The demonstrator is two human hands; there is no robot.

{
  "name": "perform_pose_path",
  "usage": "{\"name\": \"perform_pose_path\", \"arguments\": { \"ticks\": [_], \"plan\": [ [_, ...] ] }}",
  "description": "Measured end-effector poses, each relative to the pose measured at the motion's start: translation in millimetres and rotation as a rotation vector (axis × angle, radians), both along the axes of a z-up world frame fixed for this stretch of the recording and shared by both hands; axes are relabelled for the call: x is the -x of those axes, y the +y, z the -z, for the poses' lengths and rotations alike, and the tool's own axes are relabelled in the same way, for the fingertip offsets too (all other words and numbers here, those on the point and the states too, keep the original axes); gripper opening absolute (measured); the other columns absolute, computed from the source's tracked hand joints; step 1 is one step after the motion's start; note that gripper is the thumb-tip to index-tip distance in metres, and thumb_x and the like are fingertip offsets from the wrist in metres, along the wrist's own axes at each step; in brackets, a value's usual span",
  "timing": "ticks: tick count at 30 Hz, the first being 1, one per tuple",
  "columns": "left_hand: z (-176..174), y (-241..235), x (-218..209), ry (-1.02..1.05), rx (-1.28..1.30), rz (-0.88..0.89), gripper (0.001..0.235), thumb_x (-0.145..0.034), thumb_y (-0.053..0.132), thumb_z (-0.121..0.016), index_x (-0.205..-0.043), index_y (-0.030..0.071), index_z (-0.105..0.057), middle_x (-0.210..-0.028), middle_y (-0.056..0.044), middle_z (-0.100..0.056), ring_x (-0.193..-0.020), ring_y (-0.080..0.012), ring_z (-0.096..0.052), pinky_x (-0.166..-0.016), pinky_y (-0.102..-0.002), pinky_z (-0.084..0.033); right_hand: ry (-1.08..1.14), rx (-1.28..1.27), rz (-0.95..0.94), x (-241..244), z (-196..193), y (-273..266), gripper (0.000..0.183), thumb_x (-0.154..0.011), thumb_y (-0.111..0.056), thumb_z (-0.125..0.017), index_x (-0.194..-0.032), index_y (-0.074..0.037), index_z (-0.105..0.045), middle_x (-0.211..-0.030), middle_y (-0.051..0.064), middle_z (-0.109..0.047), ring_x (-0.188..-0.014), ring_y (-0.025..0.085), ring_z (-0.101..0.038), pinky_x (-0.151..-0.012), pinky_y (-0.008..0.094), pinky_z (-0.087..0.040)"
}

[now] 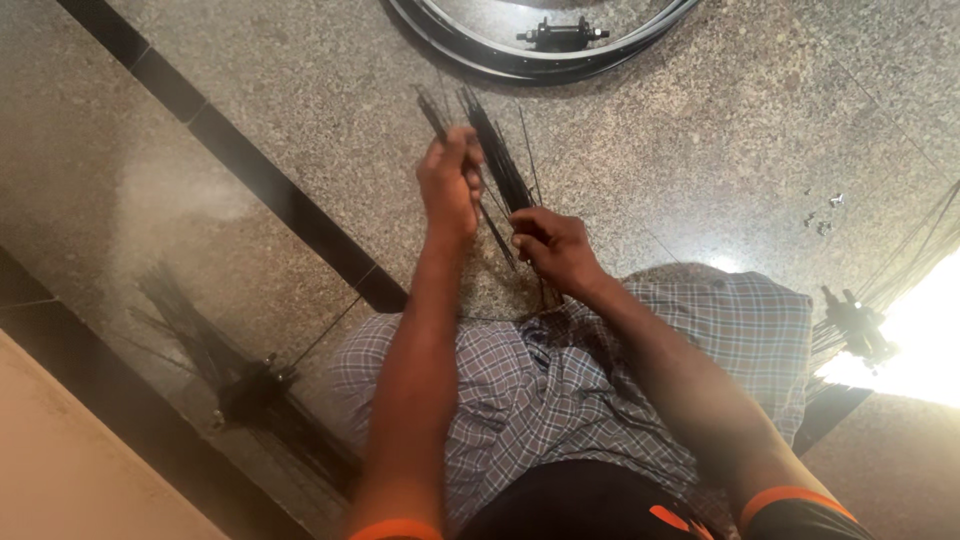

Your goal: The person sits on the floor and gathers thin black wires into a bundle. They then use a small metal fastener to secure the bundle, twisting the fastener with their fingers to tighten it around the wires.

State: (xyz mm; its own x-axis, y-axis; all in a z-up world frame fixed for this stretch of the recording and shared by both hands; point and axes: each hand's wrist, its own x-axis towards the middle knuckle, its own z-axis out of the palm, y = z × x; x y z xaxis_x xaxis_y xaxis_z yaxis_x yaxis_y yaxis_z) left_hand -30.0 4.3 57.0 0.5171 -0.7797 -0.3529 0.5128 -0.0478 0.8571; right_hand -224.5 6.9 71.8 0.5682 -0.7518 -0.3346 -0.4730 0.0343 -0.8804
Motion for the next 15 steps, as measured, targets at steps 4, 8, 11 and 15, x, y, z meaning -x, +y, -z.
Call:
{"name": "perform_pose_path", "arguments": {
  "ticks": [4, 8, 11, 15],
  "plan": [
    [-2, -2, 4, -0.054, 0.063, -0.031, 0.041, -0.106, 0.043, -0.057, -0.108, 0.003, -0.067, -0.071, 0.002, -0.055, -0.054, -0.0054, -0.049, -0.044, -0.022, -0.042, 0.064, 0.084, 0.008, -2, 4, -7, 0.025, -0.098, -0.022, -0.068, -0.118, -0.006, -0.068, -0.106, 0.011, -0.073, -0.089, 0.02, -0.073, -0.079, 0.034, -0.064],
    [-8, -1, 8, -0.129, 0.054, -0.123, 0.036, -0.106, 0.041, -0.053, -0.109, 0.006, -0.064, -0.067, 0.002, -0.052, -0.052, -0.008, -0.051, -0.041, -0.027, -0.046, 0.165, 0.078, 0.031, 8, 12, -24, 0.025, -0.099, -0.024, -0.067, -0.116, -0.007, -0.068, -0.115, 0.013, -0.072, -0.098, 0.024, -0.072, -0.087, 0.036, -0.062],
    [-8, 2, 5, -0.483, 0.122, -0.124, 0.03, -0.11, 0.036, -0.05, -0.112, 0.01, -0.064, -0.072, 0.003, -0.053, -0.057, -0.0063, -0.047, -0.045, -0.024, -0.042, 0.229, 0.184, 0.065, 19, 19, -36, 0.025, -0.1, -0.024, -0.067, -0.118, -0.006, -0.067, -0.116, 0.014, -0.071, -0.098, 0.025, -0.072, -0.084, 0.037, -0.063],
    [11, 0, 1, -0.836, 0.241, -0.26, 0.023, -0.114, 0.03, -0.045, -0.106, 0.014, -0.06, -0.075, 0.004, -0.053, -0.062, -0.0063, -0.051, -0.051, -0.023, -0.045, 0.154, 0.287, 0.112, 29, 34, -45, 0.027, -0.1, -0.025, -0.066, -0.116, -0.003, -0.067, -0.116, 0.016, -0.07, -0.099, 0.026, -0.072, -0.084, 0.039, -0.064]
  ]
}}
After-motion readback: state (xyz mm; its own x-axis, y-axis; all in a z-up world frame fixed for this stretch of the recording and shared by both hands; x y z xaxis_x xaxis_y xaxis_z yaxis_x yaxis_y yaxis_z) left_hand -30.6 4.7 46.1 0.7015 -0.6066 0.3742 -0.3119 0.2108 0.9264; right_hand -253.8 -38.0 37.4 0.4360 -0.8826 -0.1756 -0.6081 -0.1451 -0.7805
